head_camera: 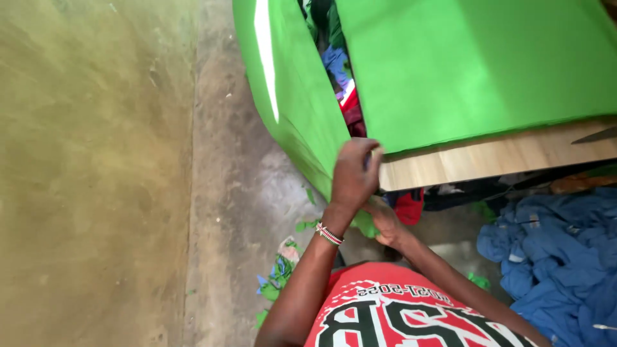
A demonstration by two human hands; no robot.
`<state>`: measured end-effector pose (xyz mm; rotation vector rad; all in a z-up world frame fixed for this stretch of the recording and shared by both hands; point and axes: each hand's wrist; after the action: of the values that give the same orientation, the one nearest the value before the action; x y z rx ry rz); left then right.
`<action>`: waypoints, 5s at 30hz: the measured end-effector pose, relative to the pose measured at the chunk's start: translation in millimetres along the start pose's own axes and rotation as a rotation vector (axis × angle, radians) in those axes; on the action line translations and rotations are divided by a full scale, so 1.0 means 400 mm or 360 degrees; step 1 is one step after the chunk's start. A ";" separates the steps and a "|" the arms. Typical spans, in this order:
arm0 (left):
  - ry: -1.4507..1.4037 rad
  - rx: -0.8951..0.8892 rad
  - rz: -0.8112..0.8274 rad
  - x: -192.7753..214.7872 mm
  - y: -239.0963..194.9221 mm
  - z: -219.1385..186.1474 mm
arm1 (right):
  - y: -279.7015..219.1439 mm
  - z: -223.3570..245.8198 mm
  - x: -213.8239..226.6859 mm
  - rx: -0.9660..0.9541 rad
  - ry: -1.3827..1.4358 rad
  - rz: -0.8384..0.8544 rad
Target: Spreading, aligning, and cutting green fabric on a large workbench
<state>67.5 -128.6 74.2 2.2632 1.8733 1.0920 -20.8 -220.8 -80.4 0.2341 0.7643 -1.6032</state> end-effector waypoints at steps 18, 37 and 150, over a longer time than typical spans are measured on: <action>0.0356 0.0848 -0.0325 0.030 0.210 0.435 | 0.029 0.112 -0.189 0.0738 -0.1754 0.0329; -0.2316 0.1308 -0.0728 0.152 -0.006 0.239 | 0.109 0.314 -0.103 0.1012 -0.2114 -0.0121; -0.1042 0.0984 -0.0464 0.140 0.008 -0.026 | 0.096 0.293 -0.101 0.0565 -0.0560 0.0086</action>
<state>67.3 -85.3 111.3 2.0704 2.2748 -0.2968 55.4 -257.7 17.8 0.2165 0.1995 -1.6634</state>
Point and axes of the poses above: each hand's wrist, its own y-axis towards the middle knuckle, its own x-axis out of the back of the hand, z = x × y, and after that the axes turned 5 degrees about y, right-handed
